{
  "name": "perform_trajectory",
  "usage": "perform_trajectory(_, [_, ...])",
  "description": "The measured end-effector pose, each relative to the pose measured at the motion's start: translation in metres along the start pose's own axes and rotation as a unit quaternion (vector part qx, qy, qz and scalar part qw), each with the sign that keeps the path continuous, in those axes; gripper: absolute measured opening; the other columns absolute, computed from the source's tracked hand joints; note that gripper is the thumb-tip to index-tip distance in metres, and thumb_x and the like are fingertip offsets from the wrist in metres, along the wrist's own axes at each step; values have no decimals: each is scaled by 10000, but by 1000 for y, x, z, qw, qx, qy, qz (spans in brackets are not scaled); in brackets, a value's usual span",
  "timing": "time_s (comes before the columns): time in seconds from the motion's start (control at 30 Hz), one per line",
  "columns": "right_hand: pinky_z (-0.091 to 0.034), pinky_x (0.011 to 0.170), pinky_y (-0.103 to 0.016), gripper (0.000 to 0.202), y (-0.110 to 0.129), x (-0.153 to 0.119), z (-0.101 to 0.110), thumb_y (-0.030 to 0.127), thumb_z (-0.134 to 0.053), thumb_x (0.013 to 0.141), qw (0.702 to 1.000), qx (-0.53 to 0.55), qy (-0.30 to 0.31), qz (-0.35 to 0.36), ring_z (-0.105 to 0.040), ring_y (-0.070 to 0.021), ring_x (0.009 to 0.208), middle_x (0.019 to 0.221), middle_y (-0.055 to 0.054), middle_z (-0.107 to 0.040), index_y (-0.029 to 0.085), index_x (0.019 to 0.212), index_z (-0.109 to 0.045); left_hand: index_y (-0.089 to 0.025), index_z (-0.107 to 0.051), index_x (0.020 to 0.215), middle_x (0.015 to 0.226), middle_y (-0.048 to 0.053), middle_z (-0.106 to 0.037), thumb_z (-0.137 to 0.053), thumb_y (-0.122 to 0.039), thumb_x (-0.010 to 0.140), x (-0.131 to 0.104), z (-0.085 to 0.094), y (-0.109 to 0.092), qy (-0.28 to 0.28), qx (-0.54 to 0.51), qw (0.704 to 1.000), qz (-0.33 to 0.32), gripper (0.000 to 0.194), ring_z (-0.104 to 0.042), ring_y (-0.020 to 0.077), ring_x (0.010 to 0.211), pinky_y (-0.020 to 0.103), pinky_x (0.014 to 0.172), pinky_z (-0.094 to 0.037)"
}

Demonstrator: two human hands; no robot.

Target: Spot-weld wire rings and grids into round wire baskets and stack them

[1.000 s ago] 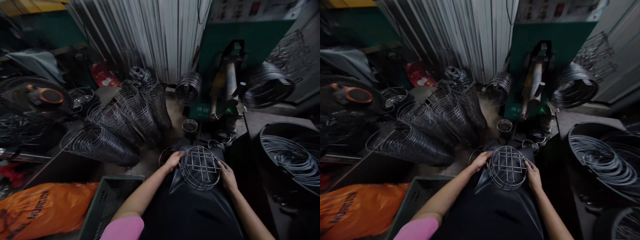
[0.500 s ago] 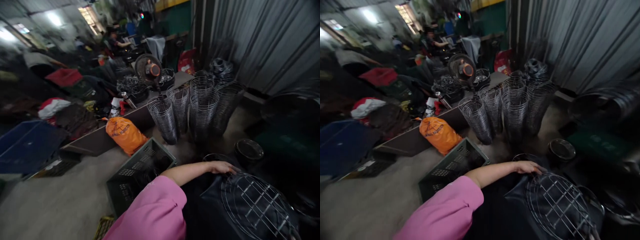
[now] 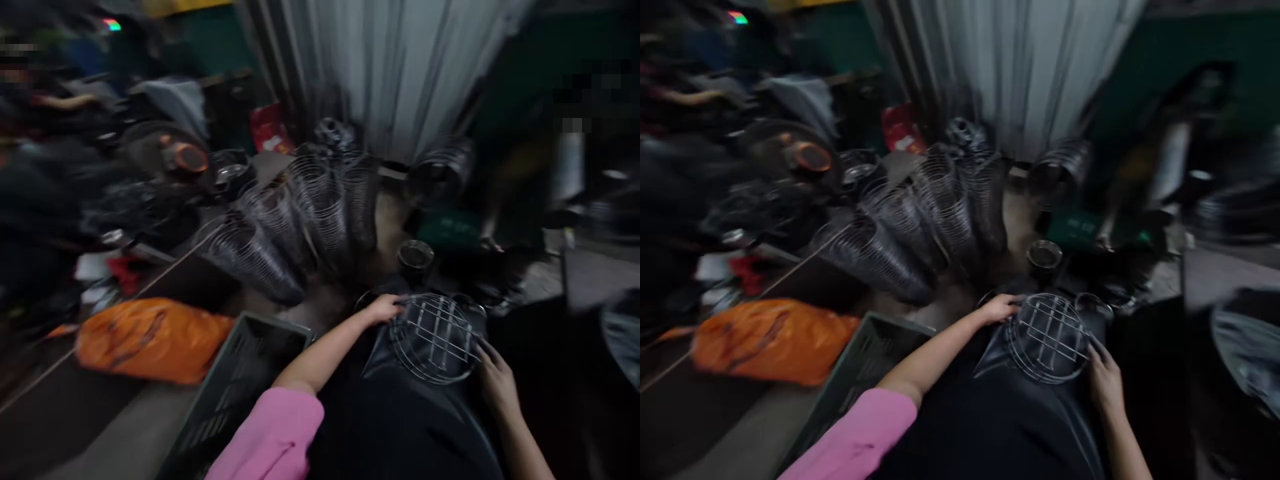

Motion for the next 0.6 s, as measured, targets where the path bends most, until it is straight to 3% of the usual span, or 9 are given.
perform_trajectory(0.1, [-523, 707, -346, 578, -9, 12, 2, 482, -635, 582, 996, 76, -33, -44, -647, -263, 839, 850, -79, -710, 165, 1066, -633, -216, -483, 1259, 574, -28, -541, -511, -196, 773, 4, -4, -2, 12, -33, 999, 15, 487, -400, 60, 447, 169, 431, -363])
perform_trajectory(0.2, [-511, 784, -355, 485, -11, 16, 0, 449, -643, 595, 993, 110, -20, -47, -639, -257, 888, 884, -69, -708, 182, 1001, -657, -221, -490, 1253, 555, -31, -517, -529, -231, 776, 5, -10, -3, 26, -47, 998, 12, 478, -391, 60, 438, 168, 413, -343])
perform_trajectory(0.37, [-451, 899, -398, 442, -11, 10, 2, 444, -631, 615, 993, 108, -2, -47, -609, -266, 976, 954, -70, -697, 194, 977, -669, -232, -431, 1296, 653, -10, -610, -532, -264, 788, 3, -15, 1, 31, -17, 999, 8, 519, -483, 93, 507, 208, 499, -417])
perform_trajectory(0.47, [-387, 970, -409, 418, -7, 11, 6, 435, -648, 599, 997, 75, 9, -23, -561, -277, 1062, 1031, -67, -675, 197, 940, -687, -216, -455, 1278, 977, 41, -666, -549, -282, 781, 2, -12, -3, 35, 14, 998, -41, 510, -599, 177, 829, 294, 747, -475])
perform_trajectory(0.6, [-319, 1021, -412, 397, -7, 14, 11, 406, -683, 555, 999, 27, 34, -17, -532, -288, 1100, 1036, -59, -673, 203, 896, -705, -192, -450, 1281, 1346, 64, -453, -597, -307, 746, 3, -5, -9, 92, 89, 988, -89, 567, -375, 237, 1259, 351, 1061, -254])
Point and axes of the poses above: each hand's wrist, its own x-axis towards the middle knuckle, its own z-axis out of the back of the hand, y = z × x, the point moved 8 cm from there along x, towards the middle knuckle
